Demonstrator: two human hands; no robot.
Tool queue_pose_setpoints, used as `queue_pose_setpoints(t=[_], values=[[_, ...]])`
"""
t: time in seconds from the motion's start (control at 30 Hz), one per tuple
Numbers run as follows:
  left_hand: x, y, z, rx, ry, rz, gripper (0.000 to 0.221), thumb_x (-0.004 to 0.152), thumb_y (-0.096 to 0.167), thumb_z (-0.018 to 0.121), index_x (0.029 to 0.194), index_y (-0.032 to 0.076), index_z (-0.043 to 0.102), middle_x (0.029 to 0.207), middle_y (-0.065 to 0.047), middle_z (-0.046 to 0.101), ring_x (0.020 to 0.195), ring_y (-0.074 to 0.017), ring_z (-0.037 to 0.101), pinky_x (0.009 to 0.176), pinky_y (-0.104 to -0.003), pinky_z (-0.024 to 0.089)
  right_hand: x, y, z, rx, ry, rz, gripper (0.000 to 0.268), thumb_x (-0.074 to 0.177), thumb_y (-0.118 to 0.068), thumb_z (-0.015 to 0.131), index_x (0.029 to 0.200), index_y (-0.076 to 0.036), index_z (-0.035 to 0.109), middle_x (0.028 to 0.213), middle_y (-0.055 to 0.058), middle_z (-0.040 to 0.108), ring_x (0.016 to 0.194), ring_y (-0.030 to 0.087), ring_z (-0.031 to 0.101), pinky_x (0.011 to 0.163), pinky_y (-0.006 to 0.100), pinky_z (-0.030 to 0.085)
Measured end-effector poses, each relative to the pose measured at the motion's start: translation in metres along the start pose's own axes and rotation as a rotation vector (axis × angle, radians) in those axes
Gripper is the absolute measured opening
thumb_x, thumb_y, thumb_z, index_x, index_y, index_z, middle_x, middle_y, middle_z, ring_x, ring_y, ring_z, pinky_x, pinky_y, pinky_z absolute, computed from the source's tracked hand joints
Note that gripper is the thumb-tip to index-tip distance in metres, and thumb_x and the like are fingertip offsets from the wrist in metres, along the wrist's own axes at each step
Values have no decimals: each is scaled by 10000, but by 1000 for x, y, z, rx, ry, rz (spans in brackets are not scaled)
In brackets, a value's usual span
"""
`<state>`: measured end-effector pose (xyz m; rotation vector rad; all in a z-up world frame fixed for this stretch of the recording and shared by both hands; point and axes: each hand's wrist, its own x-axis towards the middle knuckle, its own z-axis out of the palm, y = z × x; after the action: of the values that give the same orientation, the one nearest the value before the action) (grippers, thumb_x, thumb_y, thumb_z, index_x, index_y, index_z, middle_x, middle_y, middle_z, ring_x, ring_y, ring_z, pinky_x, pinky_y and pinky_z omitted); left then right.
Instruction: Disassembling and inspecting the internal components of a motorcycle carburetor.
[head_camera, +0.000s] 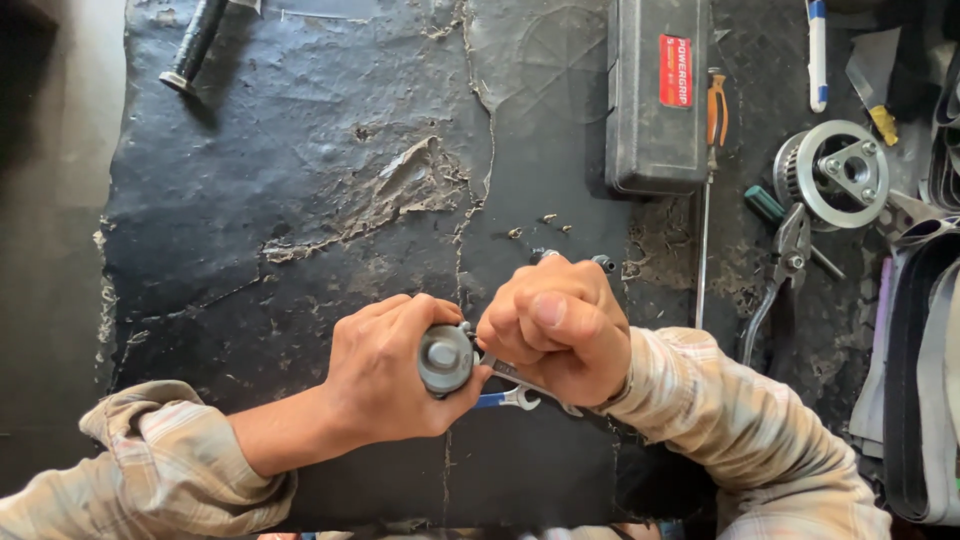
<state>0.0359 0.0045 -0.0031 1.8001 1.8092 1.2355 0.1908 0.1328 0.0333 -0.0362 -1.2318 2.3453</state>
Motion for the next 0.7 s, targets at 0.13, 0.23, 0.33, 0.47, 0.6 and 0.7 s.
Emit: queue_pose_setpoints(t=[0.13,0.23,0.33,0.47,0.6,0.7], values=[[0,1,0,3,-18,-11,411,693,323,885,902,77,629,729,-53,659,654,-247,680,592,-364,526,10,-11,-9,-93,-119,72,508,1044,-214,490,618,-50,266,524,72,323,476,186,248,458,344,235],[0,1,-1,10,-18,1,414,688,322,890,909,80,638,754,-53,671,670,-246,682,611,-369,531,13,-16,-16,-28,-227,90,518,1034,-218,516,602,-40,292,505,80,303,427,186,250,455,358,231],[-1,-5,-7,31,7,76,419,693,309,882,936,77,633,864,-51,714,719,-238,688,656,-358,523,15,-28,-14,-96,-289,178,501,1051,-254,517,635,-40,337,522,53,354,457,183,316,485,334,266],[9,-20,-28,331,204,362,332,820,198,850,1017,62,621,1036,-62,728,839,-230,687,754,-367,478,25,-49,27,-926,-494,-212,321,1092,-223,527,838,-27,548,868,146,580,691,271,554,654,361,477],[18,-28,-52,563,423,546,349,865,190,867,1055,90,592,1074,-41,710,905,-216,646,845,-485,482,3,-52,46,-1470,-359,-364,184,944,-53,638,1086,60,670,727,71,600,613,242,598,595,359,480],[13,-37,-53,684,556,671,387,929,172,883,1117,105,551,1161,-21,685,986,-204,585,848,-431,509,-20,-38,56,-1462,-147,-201,321,873,-48,705,1177,54,699,658,75,614,516,209,594,529,318,492]])
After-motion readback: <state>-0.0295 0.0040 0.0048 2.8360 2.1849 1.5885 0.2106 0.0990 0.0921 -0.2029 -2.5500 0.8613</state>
